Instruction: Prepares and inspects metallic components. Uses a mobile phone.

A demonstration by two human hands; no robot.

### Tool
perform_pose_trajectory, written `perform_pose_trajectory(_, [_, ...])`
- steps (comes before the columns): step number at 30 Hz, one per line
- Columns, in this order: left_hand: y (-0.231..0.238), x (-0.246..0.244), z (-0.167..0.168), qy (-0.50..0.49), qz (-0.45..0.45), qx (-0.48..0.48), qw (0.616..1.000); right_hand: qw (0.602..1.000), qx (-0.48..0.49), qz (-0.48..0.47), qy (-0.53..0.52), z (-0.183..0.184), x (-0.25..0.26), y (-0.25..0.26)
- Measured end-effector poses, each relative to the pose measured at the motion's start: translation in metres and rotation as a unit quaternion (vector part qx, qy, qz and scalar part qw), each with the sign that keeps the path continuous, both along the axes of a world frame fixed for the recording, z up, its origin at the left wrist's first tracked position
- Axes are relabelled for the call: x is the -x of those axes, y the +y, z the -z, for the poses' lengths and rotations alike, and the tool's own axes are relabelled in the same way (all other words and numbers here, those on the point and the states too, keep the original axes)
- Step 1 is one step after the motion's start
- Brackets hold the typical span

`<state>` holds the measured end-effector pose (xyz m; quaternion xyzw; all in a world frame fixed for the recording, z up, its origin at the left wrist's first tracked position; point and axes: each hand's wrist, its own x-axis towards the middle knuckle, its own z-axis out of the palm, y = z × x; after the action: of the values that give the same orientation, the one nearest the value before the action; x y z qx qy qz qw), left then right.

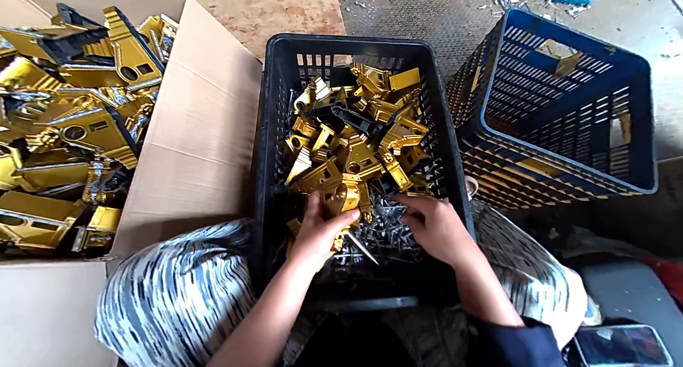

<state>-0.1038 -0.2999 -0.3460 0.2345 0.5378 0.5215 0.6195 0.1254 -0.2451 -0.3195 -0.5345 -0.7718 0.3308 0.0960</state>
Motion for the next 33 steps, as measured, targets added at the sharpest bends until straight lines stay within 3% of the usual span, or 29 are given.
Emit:
perform_pose_trajectory(3, [-0.001, -0.015, 0.007, 0.032, 0.015, -0.097, 0.995, 0.954, 0.081, -0.01, 0.288, 0.018, 0.021, -0.021])
perform_pose_trajectory(6, [-0.003, -0.02, 0.011, 0.068, -0.005, -0.136, 0.988, 0.939, 0.111, 0.029, 0.325, 0.029, 0.048, -0.034])
perform_pose_trajectory(8, [-0.003, -0.016, 0.009, 0.008, -0.027, -0.098, 0.995, 0.924, 0.11, 0.075, 0.357, 0.027, 0.052, -0.034])
perform_pose_trajectory(12, [-0.005, -0.009, 0.01, -0.165, 0.014, 0.0, 0.986, 0.822, 0.155, 0.123, 0.534, 0.018, 0.058, -0.033])
perform_pose_trajectory(13, [-0.006, -0.009, 0.011, -0.204, 0.036, -0.003, 0.978, 0.829, 0.121, 0.119, 0.533, 0.021, 0.062, -0.034])
perform_pose_trajectory(15, [-0.008, -0.011, 0.011, -0.242, 0.063, -0.016, 0.968, 0.883, -0.022, 0.095, 0.46, 0.031, 0.064, -0.034])
perform_pose_trajectory(17, [-0.01, -0.01, 0.01, -0.205, 0.104, -0.043, 0.972, 0.906, -0.173, 0.048, 0.382, 0.037, 0.059, -0.03])
perform_pose_trajectory(20, [-0.011, -0.009, 0.01, -0.092, 0.187, -0.078, 0.975, 0.901, -0.313, -0.02, 0.302, 0.042, 0.05, -0.022])
perform_pose_trajectory(22, [-0.008, -0.006, 0.01, -0.056, 0.216, -0.068, 0.972, 0.9, -0.308, -0.033, 0.306, 0.048, 0.049, -0.021])
perform_pose_trajectory(27, [-0.006, 0.006, 0.016, -0.05, 0.252, -0.059, 0.965, 0.893, -0.096, 0.004, 0.439, 0.054, 0.055, -0.026])
perform_pose_trajectory(33, [-0.01, 0.01, 0.014, -0.044, 0.24, -0.061, 0.968, 0.879, -0.097, 0.025, 0.467, 0.046, 0.063, -0.023])
